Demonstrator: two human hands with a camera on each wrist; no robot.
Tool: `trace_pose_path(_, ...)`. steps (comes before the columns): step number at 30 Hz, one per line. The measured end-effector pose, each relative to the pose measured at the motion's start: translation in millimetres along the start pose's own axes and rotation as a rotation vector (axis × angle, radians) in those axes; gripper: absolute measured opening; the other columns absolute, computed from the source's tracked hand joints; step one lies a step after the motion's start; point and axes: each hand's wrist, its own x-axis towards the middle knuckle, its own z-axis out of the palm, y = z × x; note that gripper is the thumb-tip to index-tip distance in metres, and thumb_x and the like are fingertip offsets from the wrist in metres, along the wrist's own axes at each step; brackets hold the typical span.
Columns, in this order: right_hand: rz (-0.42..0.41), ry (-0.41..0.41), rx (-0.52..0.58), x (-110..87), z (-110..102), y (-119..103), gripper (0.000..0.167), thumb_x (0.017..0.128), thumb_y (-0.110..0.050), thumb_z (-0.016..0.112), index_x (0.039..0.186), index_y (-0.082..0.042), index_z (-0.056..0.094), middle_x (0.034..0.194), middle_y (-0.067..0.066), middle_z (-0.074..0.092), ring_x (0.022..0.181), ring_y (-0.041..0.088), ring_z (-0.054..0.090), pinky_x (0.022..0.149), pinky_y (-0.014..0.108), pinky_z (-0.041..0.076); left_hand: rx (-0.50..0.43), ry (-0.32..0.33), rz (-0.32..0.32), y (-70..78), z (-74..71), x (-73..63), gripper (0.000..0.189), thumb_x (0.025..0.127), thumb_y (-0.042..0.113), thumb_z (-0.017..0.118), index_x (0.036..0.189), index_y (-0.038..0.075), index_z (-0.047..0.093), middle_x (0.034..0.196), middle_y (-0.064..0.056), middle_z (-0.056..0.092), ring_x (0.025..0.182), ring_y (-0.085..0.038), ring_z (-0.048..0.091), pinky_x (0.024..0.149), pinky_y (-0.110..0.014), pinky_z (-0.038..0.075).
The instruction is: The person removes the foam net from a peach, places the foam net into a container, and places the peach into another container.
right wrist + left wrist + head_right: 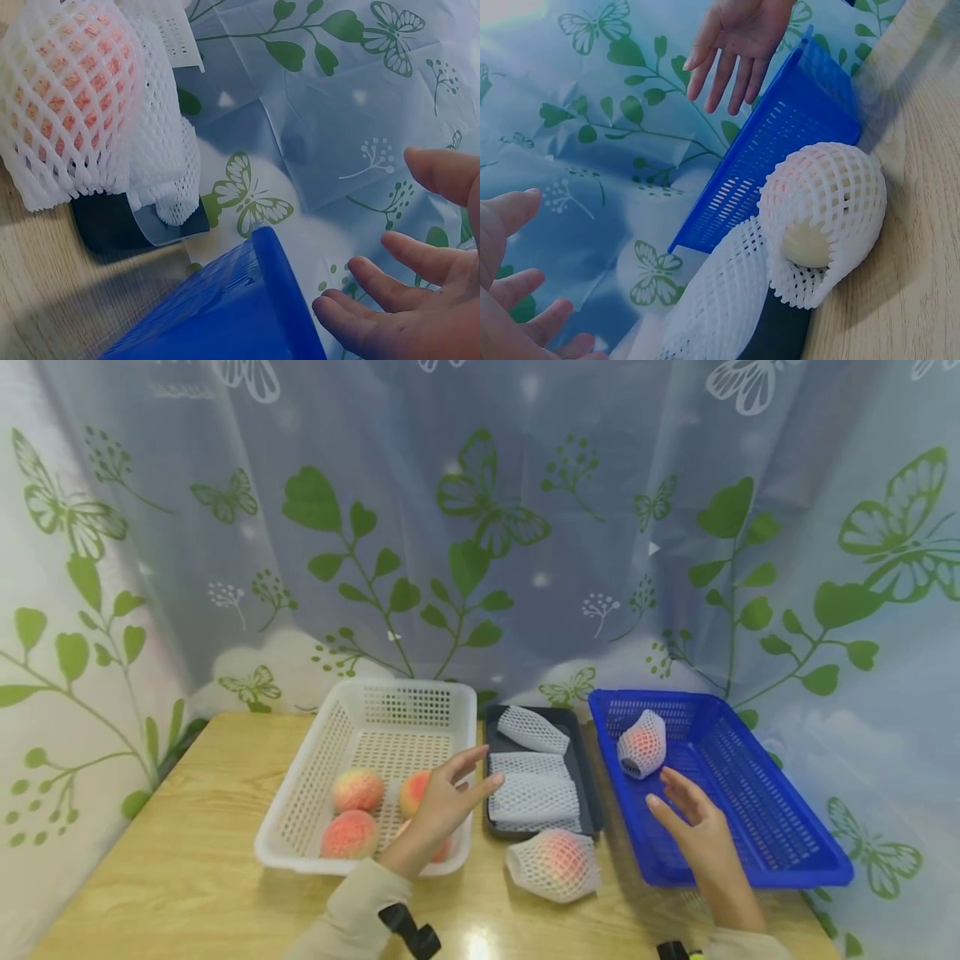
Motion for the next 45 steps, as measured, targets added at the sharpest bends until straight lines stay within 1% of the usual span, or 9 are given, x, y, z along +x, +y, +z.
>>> trace_pose_path(10, 0.010, 0.001, 0.037, -0.9, 1, 2, 0.063, 0.099, -0.031, 0.053, 0.153, -0.017, 0.025, 0.150, -0.006, 0.036, 0.134, 0.012, 0.035, 0.082, 0.003, 0.037, 0.011, -0.017, 0.014, -0.3, -4.0, 1.3, 0.053, 0.087, 0.029, 0.071, 0.134, 0.011, 0.055, 0.140, -0.010, 0.051, 0.131, -0.032, 0.043, 0.107, -0.050, 0.037)
trace_pose_path(19, -0.031, 0.006, 0.047, -3.1, 4, 4, 0.061, 0.099, -0.028, 0.054, 0.151, -0.013, 0.028, 0.138, -0.018, 0.041, 0.124, -0.002, 0.040, 0.081, 0.003, 0.038, 0.017, -0.031, 0.021, -1.1, -5.1, 0.2, 0.052, 0.087, 0.026, 0.071, 0.134, 0.012, 0.055, 0.141, -0.013, 0.049, 0.131, -0.035, 0.042, 0.106, -0.051, 0.038)
trace_pose_path(23, -0.036, -0.007, 0.030, -3.9, 3, 4, 0.061, 0.099, -0.028, 0.053, 0.152, -0.015, 0.026, 0.148, -0.007, 0.038, 0.120, -0.007, 0.039, 0.081, 0.003, 0.038, -0.011, -0.045, 0.015, 2.5, -1.9, -1.2, 0.052, 0.088, 0.023, 0.071, 0.135, 0.011, 0.054, 0.142, -0.013, 0.048, 0.133, -0.035, 0.041, 0.106, -0.052, 0.037)
trace_pose_path(26, -0.044, -0.019, 0.014, -4.5, 4, 1, 0.061, 0.099, -0.028, 0.053, 0.152, -0.015, 0.026, 0.153, 0.003, 0.033, 0.125, -0.001, 0.039, 0.082, 0.003, 0.038, -0.036, -0.067, -0.005, 6.1, 3.7, -1.0, 0.052, 0.087, 0.024, 0.071, 0.135, 0.013, 0.054, 0.144, -0.011, 0.045, 0.135, -0.033, 0.038, 0.108, -0.051, 0.035)
trace_pose_path(29, -0.069, -0.064, 0.012, -6.8, 7, -4, 0.060, 0.100, -0.026, 0.052, 0.152, -0.016, 0.026, 0.153, 0.005, 0.032, 0.129, 0.004, 0.038, 0.084, 0.004, 0.038, -0.052, -0.097, -0.015, 7.7, 11.3, -1.2, 0.052, 0.087, 0.026, 0.072, 0.135, 0.016, 0.054, 0.145, -0.009, 0.045, 0.134, -0.032, 0.039, 0.109, -0.050, 0.035)
trace_pose_path(33, -0.136, -0.158, 0.031, -10.9, 17, -8, 0.057, 0.100, -0.021, 0.052, 0.151, -0.012, 0.027, 0.151, 0.008, 0.035, 0.125, -0.006, 0.038, 0.087, 0.007, 0.041, -0.053, -0.138, 0.006, 7.2, 24.3, -4.0, 0.053, 0.087, 0.024, 0.072, 0.135, 0.014, 0.055, 0.142, -0.010, 0.048, 0.133, -0.033, 0.040, 0.107, -0.050, 0.037)
trace_pose_path(37, -0.192, -0.215, 0.069, -14.2, 33, -6, 0.055, 0.098, -0.014, 0.054, 0.147, -0.003, 0.032, 0.146, 0.006, 0.041, 0.122, -0.009, 0.041, 0.090, 0.010, 0.042, -0.025, -0.160, 0.026, 4.6, 39.5, -9.9, 0.053, 0.086, 0.023, 0.073, 0.135, 0.011, 0.055, 0.140, -0.011, 0.050, 0.131, -0.034, 0.042, 0.105, -0.049, 0.040)
trace_pose_path(42, -0.219, -0.247, 0.066, -18.7, 53, 3, 0.054, 0.095, -0.010, 0.058, 0.144, 0.002, 0.036, 0.146, 0.023, 0.038, 0.120, -0.011, 0.040, 0.095, 0.010, 0.039, 0.037, -0.173, 0.036, -3.8, 54.6, -20.7, 0.053, 0.084, 0.023, 0.074, 0.132, 0.009, 0.057, 0.136, -0.011, 0.054, 0.129, -0.034, 0.045, 0.104, -0.047, 0.042)
trace_pose_path(45, -0.206, -0.256, 0.039, -21.5, 62, 10, 0.055, 0.094, -0.011, 0.061, 0.143, 0.001, 0.038, 0.146, 0.026, 0.037, 0.123, -0.010, 0.039, 0.097, 0.010, 0.036, 0.094, -0.176, 0.041, -12.2, 60.4, -26.9, 0.052, 0.083, 0.023, 0.075, 0.130, 0.008, 0.059, 0.134, -0.011, 0.055, 0.127, -0.033, 0.048, 0.103, -0.047, 0.043)
